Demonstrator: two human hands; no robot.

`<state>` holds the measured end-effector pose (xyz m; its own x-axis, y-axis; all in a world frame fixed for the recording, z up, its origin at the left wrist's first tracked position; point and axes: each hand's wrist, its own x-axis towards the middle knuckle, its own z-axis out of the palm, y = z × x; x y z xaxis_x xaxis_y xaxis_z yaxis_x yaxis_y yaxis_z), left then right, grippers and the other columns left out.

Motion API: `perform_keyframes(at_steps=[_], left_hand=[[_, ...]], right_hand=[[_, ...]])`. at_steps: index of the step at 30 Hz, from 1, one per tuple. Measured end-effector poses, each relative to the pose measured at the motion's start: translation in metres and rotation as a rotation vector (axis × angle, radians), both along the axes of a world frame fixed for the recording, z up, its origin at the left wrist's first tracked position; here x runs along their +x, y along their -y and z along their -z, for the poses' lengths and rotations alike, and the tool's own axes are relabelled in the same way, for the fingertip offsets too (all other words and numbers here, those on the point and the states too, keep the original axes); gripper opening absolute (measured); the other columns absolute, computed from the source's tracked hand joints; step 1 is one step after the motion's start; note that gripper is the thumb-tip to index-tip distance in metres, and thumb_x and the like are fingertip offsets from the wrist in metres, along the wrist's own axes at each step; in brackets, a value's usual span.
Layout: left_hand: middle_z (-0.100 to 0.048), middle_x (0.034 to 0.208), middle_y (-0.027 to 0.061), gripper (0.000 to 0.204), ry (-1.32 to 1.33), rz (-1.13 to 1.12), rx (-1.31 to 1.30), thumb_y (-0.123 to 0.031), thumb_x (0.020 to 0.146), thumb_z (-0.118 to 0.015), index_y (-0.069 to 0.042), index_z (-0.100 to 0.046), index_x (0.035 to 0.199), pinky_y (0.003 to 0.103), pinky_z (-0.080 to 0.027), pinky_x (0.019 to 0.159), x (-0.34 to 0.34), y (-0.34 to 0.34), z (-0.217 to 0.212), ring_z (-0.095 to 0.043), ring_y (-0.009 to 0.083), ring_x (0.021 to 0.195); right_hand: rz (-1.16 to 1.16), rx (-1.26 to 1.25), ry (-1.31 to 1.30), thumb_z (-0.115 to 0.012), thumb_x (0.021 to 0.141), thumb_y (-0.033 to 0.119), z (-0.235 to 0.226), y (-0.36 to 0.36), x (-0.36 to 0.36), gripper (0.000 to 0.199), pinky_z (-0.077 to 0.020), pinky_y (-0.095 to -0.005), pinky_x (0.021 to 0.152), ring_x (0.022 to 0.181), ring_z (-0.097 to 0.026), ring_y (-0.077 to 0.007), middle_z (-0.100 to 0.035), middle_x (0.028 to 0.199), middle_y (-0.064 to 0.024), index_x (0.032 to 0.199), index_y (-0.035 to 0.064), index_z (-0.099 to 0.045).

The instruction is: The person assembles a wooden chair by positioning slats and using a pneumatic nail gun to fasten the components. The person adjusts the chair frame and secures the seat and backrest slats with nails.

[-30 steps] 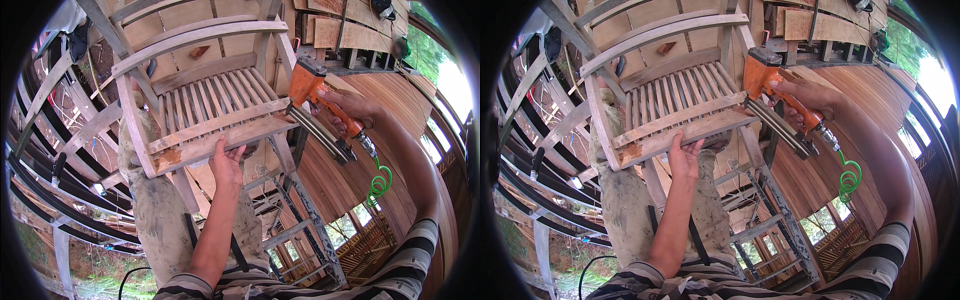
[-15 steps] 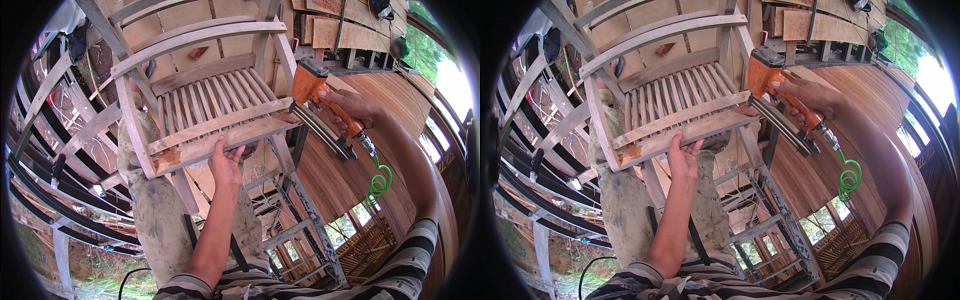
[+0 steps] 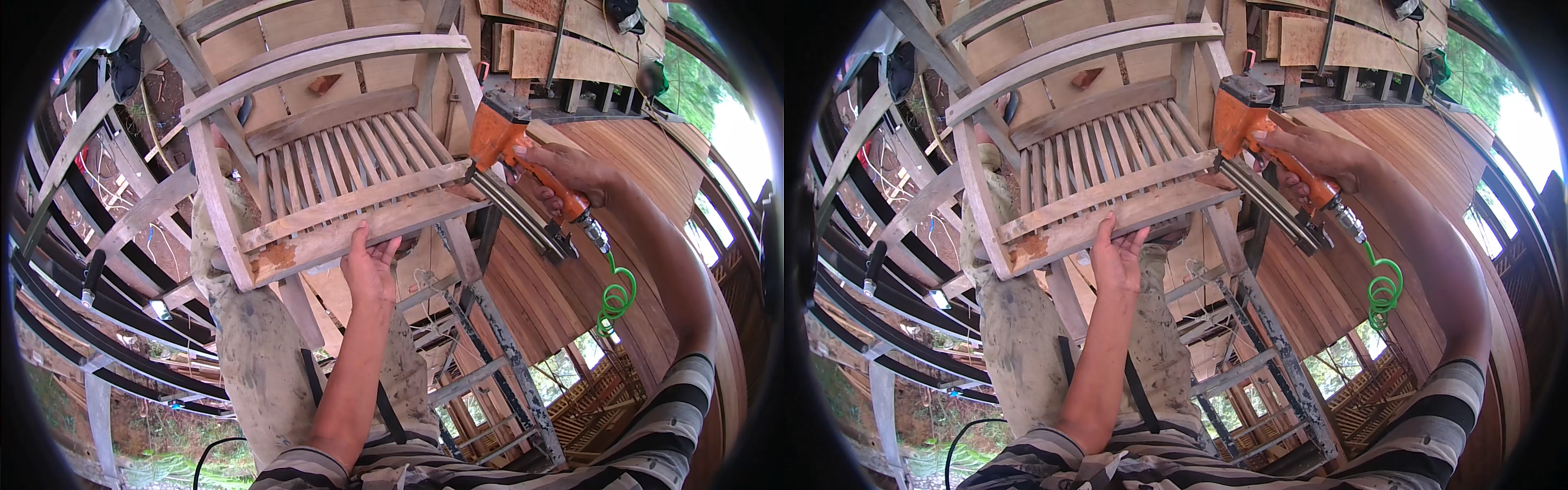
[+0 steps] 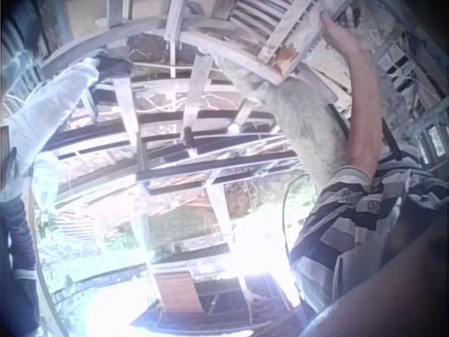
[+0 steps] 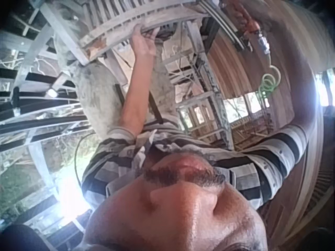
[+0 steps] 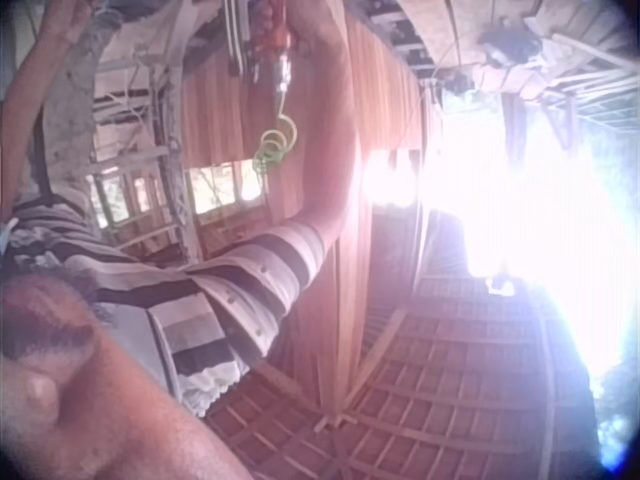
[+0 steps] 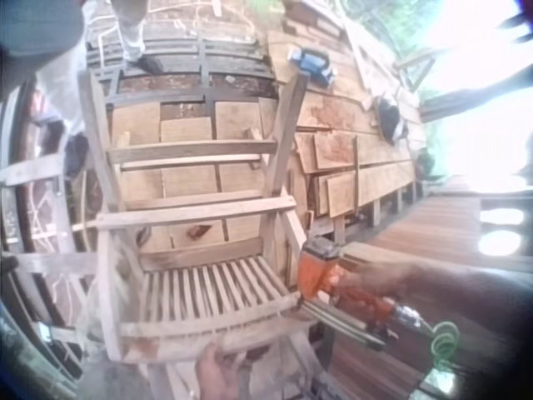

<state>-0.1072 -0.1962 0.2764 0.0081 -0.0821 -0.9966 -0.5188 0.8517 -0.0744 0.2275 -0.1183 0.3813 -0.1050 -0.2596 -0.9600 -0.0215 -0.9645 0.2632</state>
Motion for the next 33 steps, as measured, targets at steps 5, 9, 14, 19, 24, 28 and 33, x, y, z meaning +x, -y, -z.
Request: perform_keyframes(at_steps=[5,9,14,19,24,28,33], left_hand=[[-0.064,0.113,0.0126,0.036,0.014,-0.017,0.021,-0.023,0.097,-0.069,0.000,-0.059,0.122,0.036,-0.065,0.084,-0.002,0.002,0.000,-0.067,0.0234,0.101],[-0.064,0.114,0.0128,0.037,0.024,-0.010,0.023,-0.023,0.097,-0.069,0.000,-0.058,0.123,0.037,-0.065,0.085,-0.002,0.003,0.001,-0.066,0.0236,0.102],[-0.063,0.114,0.0132,0.037,0.037,-0.009,0.039,-0.024,0.097,-0.070,0.000,-0.058,0.123,0.037,-0.065,0.087,-0.002,0.003,0.000,-0.066,0.0244,0.104],[-0.063,0.115,0.0141,0.037,0.036,-0.007,0.042,-0.023,0.097,-0.070,-0.001,-0.058,0.123,0.037,-0.065,0.086,-0.003,0.003,0.002,-0.066,0.0251,0.104],[-0.063,0.114,0.0144,0.037,0.021,-0.010,0.025,-0.023,0.096,-0.071,0.000,-0.058,0.123,0.037,-0.066,0.085,-0.002,0.002,0.001,-0.067,0.0255,0.102],[-0.063,0.115,0.0142,0.038,0.031,-0.018,0.018,-0.023,0.096,-0.071,0.001,-0.057,0.123,0.037,-0.066,0.085,-0.003,0.002,0.002,-0.066,0.0252,0.102],[-0.062,0.114,0.0142,0.039,0.029,-0.007,0.011,-0.023,0.096,-0.071,0.000,-0.057,0.123,0.037,-0.065,0.086,-0.002,0.001,0.000,-0.066,0.0247,0.102]], right_hand=[[0.092,-0.033,0.049,-0.049,0.105,0.059,0.001,0.004,0.004,0.055,-0.0474,-0.0308,0.044,0.043,-0.048,-0.0096,-0.045,0.059,0.0017,0.116,0.0056,-0.053],[0.025,-0.006,0.022,-0.047,0.106,0.058,0.001,0.002,0.000,0.055,-0.0460,-0.0310,0.043,0.043,-0.048,-0.0097,-0.044,0.059,0.0016,0.119,0.0054,-0.051],[0.064,0.022,-0.026,-0.048,0.106,0.056,0.004,0.009,0.000,0.052,-0.0454,-0.0312,0.042,0.043,-0.048,-0.0098,-0.045,0.058,0.0009,0.118,0.0051,-0.050],[0.021,0.022,-0.024,-0.048,0.107,0.054,0.000,0.002,-0.003,0.051,-0.0450,-0.0308,0.042,0.043,-0.048,-0.0100,-0.047,0.057,0.0003,0.116,0.0038,-0.049],[0.037,-0.001,-0.027,-0.047,0.107,0.054,0.000,0.005,-0.002,0.052,-0.0444,-0.0302,0.042,0.043,-0.047,-0.0100,-0.047,0.057,0.0004,0.114,0.0023,-0.051],[0.014,0.017,-0.021,-0.047,0.107,0.055,0.002,0.005,-0.003,0.054,-0.0443,-0.0298,0.042,0.043,-0.047,-0.0095,-0.046,0.057,0.0010,0.113,0.0020,-0.054],[0.026,-0.027,-0.074,-0.050,0.106,0.055,0.002,-0.001,-0.002,0.051,-0.0410,-0.0285,0.042,0.045,-0.045,-0.0083,-0.043,0.056,0.0030,0.114,0.0046,-0.053]])
